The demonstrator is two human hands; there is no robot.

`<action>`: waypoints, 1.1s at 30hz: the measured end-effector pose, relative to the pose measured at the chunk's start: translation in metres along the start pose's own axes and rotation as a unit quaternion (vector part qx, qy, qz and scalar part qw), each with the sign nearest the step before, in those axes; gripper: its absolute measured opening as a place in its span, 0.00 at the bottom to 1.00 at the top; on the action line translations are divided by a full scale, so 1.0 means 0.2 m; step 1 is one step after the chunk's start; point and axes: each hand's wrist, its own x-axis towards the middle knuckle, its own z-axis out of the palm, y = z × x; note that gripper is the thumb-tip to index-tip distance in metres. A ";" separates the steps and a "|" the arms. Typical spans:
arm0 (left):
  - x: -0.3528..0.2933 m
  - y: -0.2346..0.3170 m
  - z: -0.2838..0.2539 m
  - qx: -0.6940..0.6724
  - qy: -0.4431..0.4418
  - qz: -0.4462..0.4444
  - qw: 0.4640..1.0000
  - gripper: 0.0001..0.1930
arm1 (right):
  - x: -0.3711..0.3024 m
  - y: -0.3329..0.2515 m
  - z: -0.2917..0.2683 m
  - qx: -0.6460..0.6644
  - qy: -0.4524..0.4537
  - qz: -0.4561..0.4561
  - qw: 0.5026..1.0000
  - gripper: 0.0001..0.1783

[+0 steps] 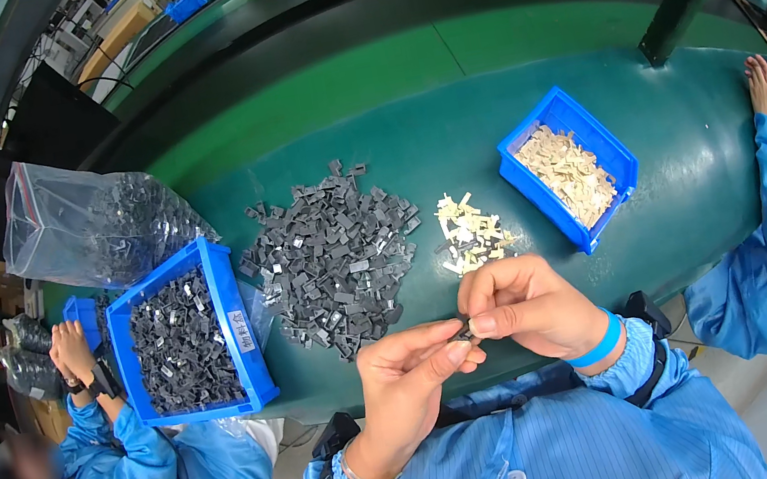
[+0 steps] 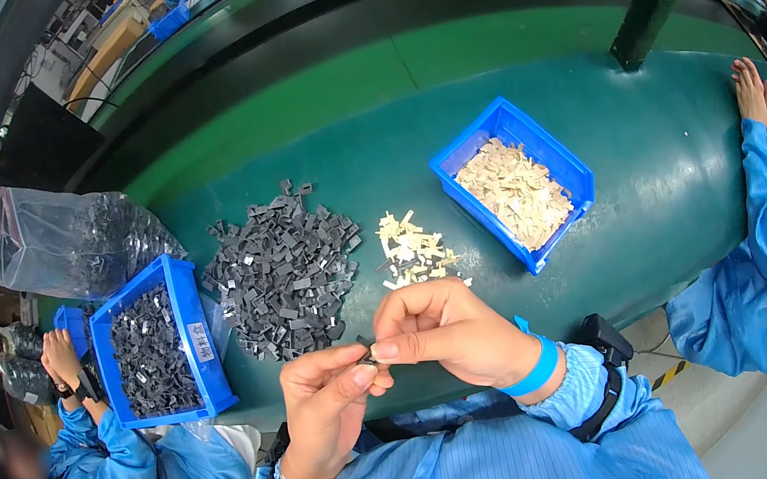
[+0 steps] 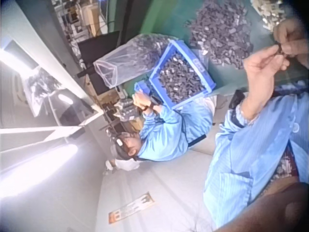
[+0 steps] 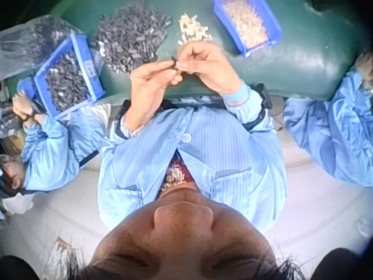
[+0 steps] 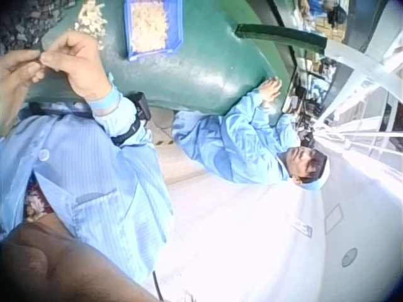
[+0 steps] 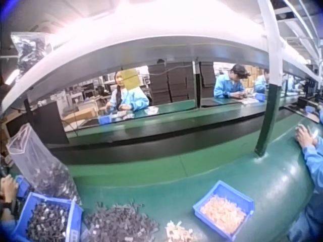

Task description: Assembling small plastic and metal components at a factory production line.

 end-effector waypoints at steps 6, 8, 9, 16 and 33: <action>0.02 0.02 -0.01 -0.006 -0.005 -0.030 1.000 0.12 | 0.02 0.00 0.00 0.110 -0.019 0.073 0.991 0.04; 0.04 0.05 -0.02 0.035 -0.024 -0.018 0.999 0.14 | 0.02 -0.01 0.01 0.112 -0.020 0.075 0.991 0.04; 0.05 0.06 -0.02 0.076 -0.043 -0.006 0.996 0.15 | 0.03 -0.02 0.02 0.114 -0.020 0.077 0.990 0.04; 0.04 0.14 0.08 0.272 -0.031 0.043 0.961 0.17 | 0.05 -0.04 0.05 0.015 -0.015 0.090 0.996 0.05; 0.06 0.03 0.02 -0.178 0.022 -0.156 0.971 0.09 | 0.07 0.04 0.00 -0.318 0.061 -0.240 0.915 0.07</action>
